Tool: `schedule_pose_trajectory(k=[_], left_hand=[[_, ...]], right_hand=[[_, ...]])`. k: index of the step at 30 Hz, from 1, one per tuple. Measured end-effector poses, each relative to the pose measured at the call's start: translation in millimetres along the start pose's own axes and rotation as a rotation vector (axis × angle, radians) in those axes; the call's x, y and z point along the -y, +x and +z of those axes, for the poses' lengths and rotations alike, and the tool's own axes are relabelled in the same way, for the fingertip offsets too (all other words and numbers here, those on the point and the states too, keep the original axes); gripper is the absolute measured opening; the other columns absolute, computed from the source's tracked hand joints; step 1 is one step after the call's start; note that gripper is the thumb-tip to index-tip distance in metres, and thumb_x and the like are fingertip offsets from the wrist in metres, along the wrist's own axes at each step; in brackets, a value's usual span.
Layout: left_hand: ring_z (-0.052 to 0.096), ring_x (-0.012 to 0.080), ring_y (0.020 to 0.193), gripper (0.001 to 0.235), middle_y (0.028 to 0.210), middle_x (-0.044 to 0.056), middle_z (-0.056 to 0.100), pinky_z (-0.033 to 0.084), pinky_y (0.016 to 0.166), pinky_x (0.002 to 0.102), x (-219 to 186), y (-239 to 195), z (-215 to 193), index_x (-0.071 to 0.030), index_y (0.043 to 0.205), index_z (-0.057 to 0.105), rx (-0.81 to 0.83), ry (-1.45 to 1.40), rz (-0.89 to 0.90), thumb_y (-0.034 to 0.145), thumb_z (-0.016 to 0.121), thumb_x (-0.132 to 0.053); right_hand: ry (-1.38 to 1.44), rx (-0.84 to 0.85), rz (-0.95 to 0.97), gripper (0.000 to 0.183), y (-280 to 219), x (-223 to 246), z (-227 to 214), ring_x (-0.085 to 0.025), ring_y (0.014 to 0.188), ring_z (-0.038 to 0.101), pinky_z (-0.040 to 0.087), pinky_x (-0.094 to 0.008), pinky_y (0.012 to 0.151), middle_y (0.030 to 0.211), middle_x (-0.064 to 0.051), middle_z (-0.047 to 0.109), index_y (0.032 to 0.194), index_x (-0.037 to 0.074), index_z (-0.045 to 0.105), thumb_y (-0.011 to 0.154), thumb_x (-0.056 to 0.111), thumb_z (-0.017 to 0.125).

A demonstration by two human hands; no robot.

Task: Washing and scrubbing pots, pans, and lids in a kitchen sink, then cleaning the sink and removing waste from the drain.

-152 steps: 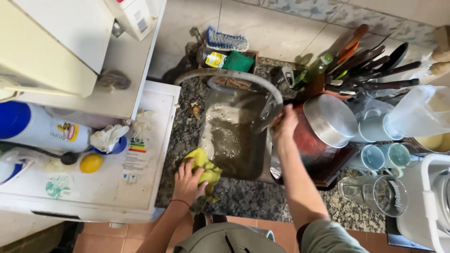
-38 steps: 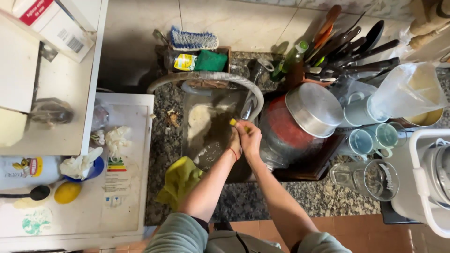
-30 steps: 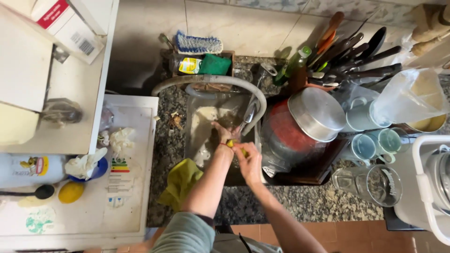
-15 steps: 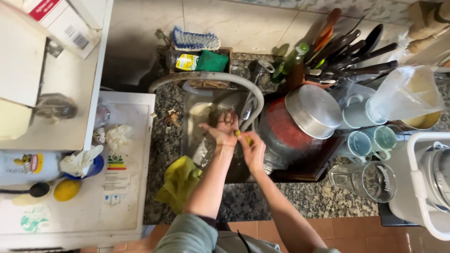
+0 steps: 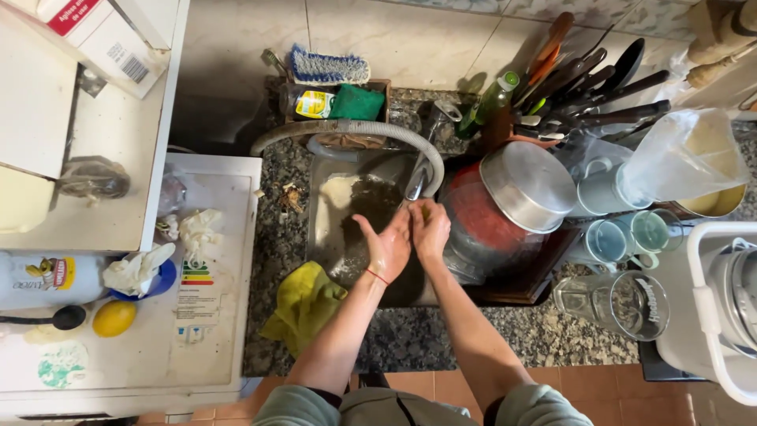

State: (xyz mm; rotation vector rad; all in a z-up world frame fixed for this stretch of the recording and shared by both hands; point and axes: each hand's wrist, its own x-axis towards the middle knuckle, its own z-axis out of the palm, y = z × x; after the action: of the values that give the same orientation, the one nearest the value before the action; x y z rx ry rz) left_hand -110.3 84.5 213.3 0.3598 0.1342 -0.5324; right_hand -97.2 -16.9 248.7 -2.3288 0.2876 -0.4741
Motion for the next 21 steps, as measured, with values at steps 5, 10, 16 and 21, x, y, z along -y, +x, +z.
schedule_pose_trajectory(k=[5,10,16,21], left_hand=[[0.037,0.0245,0.146,0.114,0.16,0.014,0.042,0.018,0.125,0.039,0.6,34.9,-43.1,0.002,0.157,0.035,-0.047,0.106,0.07,0.088,0.015,-0.086],[0.051,0.0258,0.125,0.087,0.146,0.014,0.056,0.033,0.113,0.046,-19.8,52.3,-60.2,-0.005,0.152,0.046,-0.236,0.192,0.211,0.1,0.031,-0.072],[0.045,0.0258,0.141,0.083,0.149,0.016,0.055,0.027,0.118,0.046,-9.7,26.8,-75.5,-0.013,0.154,0.046,-0.406,0.319,0.131,0.098,0.035,-0.073],[0.038,0.029,0.15,0.082,0.156,0.014,0.051,0.026,0.121,0.048,-2.8,-0.4,-105.2,-0.011,0.15,0.05,-0.498,0.317,0.05,0.098,0.03,-0.071]], right_hand=[[0.047,-0.011,-0.07,0.014,-7.9,2.0,4.9,-0.04,0.089,0.068,0.054,-0.047,0.079,0.097,-0.02,0.07,0.103,0.007,0.073,0.095,0.018,0.069],[0.461,0.31,0.127,0.03,3.2,-42.5,43.8,-0.036,0.085,0.07,0.055,-0.046,0.081,0.094,-0.011,0.074,0.109,0.006,0.075,0.095,0.033,0.071],[1.787,0.359,1.229,0.058,36.4,-11.7,40.2,-0.033,0.089,0.067,0.057,-0.049,0.082,0.106,-0.017,0.067,0.115,0.01,0.063,0.083,0.058,0.061],[1.896,0.198,1.199,0.028,54.4,-75.3,110.7,-0.033,0.108,0.067,0.059,-0.053,0.096,0.123,-0.019,0.065,0.121,0.0,0.06,0.1,0.018,0.055]])
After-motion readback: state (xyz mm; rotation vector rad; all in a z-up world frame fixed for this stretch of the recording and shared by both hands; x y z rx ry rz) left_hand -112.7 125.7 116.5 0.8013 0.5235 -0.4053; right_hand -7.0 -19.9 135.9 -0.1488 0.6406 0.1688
